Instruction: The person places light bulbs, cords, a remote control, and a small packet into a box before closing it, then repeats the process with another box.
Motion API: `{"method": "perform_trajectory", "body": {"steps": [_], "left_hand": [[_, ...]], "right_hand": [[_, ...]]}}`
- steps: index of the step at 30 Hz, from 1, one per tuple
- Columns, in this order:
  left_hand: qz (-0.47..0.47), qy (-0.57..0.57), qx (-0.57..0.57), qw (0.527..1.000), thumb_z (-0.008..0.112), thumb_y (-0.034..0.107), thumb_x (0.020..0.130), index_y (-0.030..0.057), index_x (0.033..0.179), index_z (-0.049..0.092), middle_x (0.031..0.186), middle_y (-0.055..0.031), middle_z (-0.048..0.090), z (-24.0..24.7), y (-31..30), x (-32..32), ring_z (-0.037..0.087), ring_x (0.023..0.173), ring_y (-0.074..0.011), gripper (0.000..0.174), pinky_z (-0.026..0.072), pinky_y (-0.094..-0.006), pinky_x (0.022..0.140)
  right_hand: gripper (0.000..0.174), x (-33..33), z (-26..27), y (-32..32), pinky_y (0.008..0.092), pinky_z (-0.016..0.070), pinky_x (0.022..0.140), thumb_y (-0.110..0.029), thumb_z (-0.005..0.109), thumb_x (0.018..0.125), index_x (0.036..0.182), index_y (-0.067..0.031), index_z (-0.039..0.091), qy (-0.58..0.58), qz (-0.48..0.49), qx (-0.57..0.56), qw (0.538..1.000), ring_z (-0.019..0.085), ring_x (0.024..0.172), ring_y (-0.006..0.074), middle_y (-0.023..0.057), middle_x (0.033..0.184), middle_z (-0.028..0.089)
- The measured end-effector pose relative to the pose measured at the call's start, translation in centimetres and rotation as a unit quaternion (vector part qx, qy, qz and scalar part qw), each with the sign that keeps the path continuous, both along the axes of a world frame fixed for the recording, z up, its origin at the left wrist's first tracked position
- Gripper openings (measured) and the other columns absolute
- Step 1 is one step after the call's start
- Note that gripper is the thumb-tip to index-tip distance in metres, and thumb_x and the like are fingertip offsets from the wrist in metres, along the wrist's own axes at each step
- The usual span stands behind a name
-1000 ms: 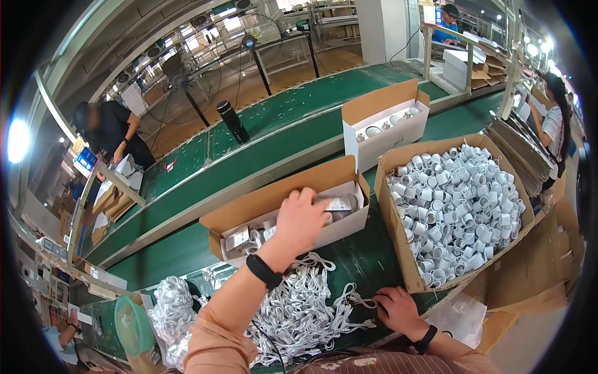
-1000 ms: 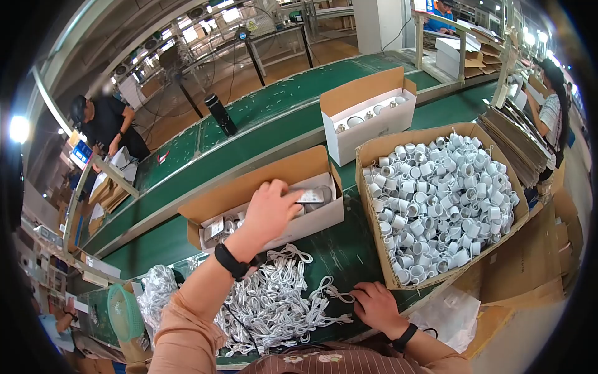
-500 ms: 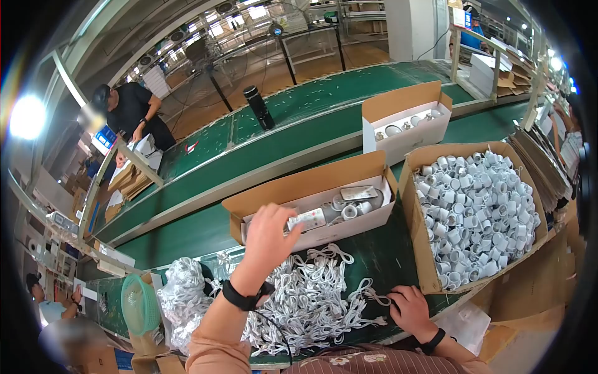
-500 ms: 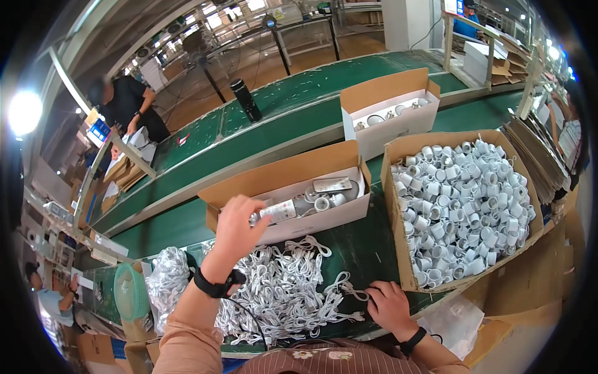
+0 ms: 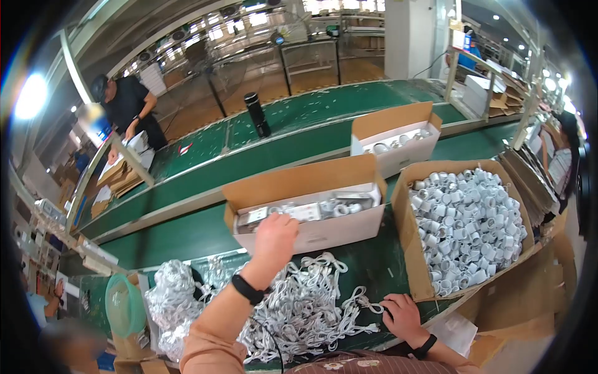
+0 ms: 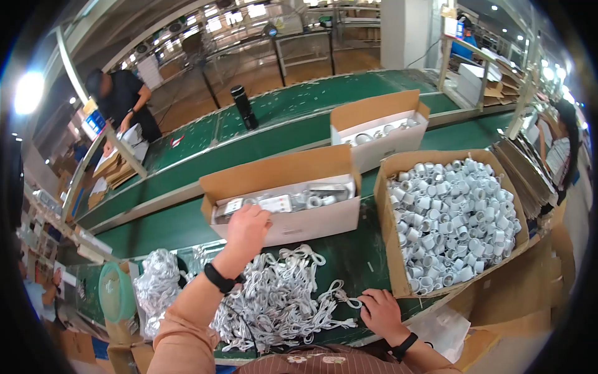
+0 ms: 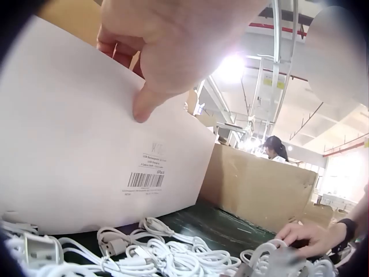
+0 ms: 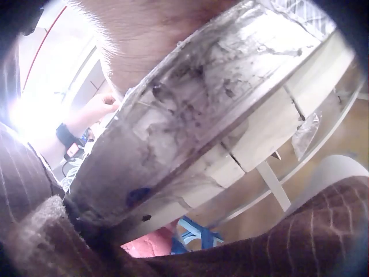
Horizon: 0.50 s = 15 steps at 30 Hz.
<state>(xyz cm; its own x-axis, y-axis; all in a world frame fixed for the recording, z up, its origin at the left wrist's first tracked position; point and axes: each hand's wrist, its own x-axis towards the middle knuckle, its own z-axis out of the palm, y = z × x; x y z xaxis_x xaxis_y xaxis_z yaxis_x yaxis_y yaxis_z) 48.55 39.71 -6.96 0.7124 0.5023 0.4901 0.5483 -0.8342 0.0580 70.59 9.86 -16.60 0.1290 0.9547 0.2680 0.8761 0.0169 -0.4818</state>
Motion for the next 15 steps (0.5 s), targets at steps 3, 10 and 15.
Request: {"method": "perform_trajectory", "body": {"steps": [3,10,15], "left_hand": [[0.003,-0.021,0.008,1.000,0.064,0.010,0.072,0.0081,0.073,0.057,0.076,-0.0071,0.055,0.3,2.1,-1.6,0.054,0.079,-0.0283,0.007,0.0452,-0.0419,0.069],[0.077,-0.054,0.127,0.987,0.064,0.007,0.063,0.0080,0.064,0.056,0.067,-0.0097,0.054,-0.9,9.1,-9.7,0.055,0.073,-0.0301,0.009,0.0434,-0.0428,0.069],[0.178,-0.108,0.092,0.974,0.062,0.005,0.070,-0.0009,0.076,0.056,0.081,-0.0204,0.056,-10.0,17.2,-21.8,0.053,0.086,-0.0395,0.011,0.0416,-0.0475,0.082]], "right_hand": [[0.023,0.1,0.2,-0.2,0.0362,0.0474,0.080,-0.011,0.064,0.074,0.097,-0.0103,0.066,-0.005,-0.005,-0.006,1.000,0.056,0.090,0.0263,0.0050,0.102,0.059],[0.022,0.0,-0.3,0.0,0.0342,0.0487,0.076,-0.015,0.064,0.077,0.098,-0.0129,0.066,-0.016,0.010,0.004,1.000,0.058,0.088,0.0240,0.0024,0.103,0.059],[0.021,0.4,-1.5,-0.8,0.0329,0.0487,0.080,-0.013,0.061,0.082,0.103,-0.0107,0.062,-0.031,0.032,0.008,0.999,0.057,0.093,0.0230,0.0024,0.108,0.057]]}}
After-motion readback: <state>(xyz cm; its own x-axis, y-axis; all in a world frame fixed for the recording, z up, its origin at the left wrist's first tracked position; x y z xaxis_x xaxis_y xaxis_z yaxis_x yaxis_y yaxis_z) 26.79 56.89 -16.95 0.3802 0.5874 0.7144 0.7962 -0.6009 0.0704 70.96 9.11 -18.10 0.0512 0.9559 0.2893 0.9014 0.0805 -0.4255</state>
